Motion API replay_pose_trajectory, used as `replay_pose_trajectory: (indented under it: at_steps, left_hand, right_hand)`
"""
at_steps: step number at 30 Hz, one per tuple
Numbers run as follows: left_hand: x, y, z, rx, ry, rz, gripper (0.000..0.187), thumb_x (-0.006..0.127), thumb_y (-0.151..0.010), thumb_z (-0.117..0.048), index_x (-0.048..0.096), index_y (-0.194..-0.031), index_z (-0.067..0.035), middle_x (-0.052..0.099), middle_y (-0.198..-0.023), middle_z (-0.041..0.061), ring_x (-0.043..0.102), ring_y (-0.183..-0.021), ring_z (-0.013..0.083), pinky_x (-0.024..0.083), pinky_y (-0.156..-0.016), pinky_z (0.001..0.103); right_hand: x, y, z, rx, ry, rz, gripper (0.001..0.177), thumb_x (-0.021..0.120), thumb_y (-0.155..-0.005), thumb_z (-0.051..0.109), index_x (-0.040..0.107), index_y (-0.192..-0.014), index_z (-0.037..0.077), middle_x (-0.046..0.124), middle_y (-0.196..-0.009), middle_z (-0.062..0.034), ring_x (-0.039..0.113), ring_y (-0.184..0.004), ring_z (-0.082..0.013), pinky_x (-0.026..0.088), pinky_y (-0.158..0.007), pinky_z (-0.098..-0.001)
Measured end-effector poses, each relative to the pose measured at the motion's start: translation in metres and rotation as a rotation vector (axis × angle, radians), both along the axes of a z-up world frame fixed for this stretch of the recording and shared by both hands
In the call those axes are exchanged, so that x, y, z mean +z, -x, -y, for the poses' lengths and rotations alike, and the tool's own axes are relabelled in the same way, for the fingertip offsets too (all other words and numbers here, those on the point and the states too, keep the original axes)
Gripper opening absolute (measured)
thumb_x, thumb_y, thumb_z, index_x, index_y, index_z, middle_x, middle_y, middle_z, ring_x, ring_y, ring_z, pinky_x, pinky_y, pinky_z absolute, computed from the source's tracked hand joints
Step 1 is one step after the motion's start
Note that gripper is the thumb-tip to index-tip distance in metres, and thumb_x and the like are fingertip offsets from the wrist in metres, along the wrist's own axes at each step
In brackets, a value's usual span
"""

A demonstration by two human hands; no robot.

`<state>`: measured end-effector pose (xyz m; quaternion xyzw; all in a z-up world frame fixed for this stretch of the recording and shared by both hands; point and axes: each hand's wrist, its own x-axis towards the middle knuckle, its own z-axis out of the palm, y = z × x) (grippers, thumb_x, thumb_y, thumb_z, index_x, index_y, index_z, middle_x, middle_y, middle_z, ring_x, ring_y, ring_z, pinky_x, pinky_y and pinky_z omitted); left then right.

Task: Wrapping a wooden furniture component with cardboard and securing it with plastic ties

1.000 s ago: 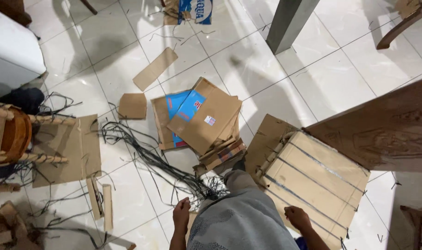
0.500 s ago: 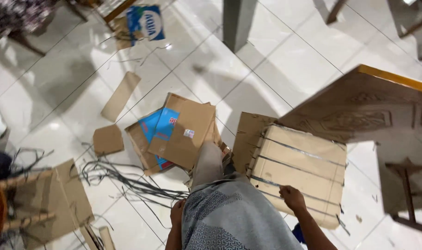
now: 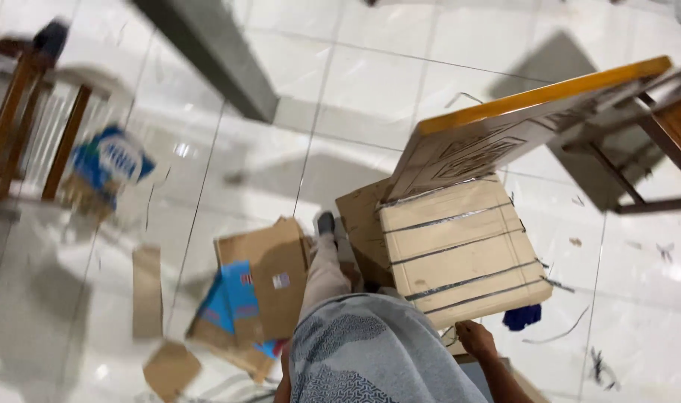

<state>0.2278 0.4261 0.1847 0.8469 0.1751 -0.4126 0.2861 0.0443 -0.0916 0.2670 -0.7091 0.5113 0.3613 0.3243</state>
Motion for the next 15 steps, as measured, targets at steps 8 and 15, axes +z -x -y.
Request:
replay_pose_trajectory:
  at_steps: [8,15]
  left_hand:
    - [0.026,-0.262,0.014,-0.096,0.151,0.16,0.037,0.067,-0.092,-0.034,0.078,-0.116,-0.008,0.079,-0.098,0.007,0.072,-0.084,0.0201,0.056,-0.076,0.032]
    - [0.052,-0.471,0.059,-0.366,-0.022,0.227,0.042,0.057,-0.098,-0.045,0.074,-0.125,-0.018,0.077,-0.111,0.007,0.071,-0.098,0.0262,0.056,-0.088,0.04]
  right_hand:
    - [0.009,-0.098,-0.085,-0.015,0.096,0.146,0.043,0.051,-0.096,0.049,0.075,-0.11,0.016,0.08,-0.11,-0.0057,0.073,-0.101,-0.0329,0.057,-0.089,-0.0435]
    - [0.064,-0.235,-0.121,-0.282,0.039,0.203,0.056,0.05,-0.095,0.058,0.072,-0.124,0.016,0.079,-0.109,-0.0101,0.074,-0.099,-0.0305,0.057,-0.089,-0.0423]
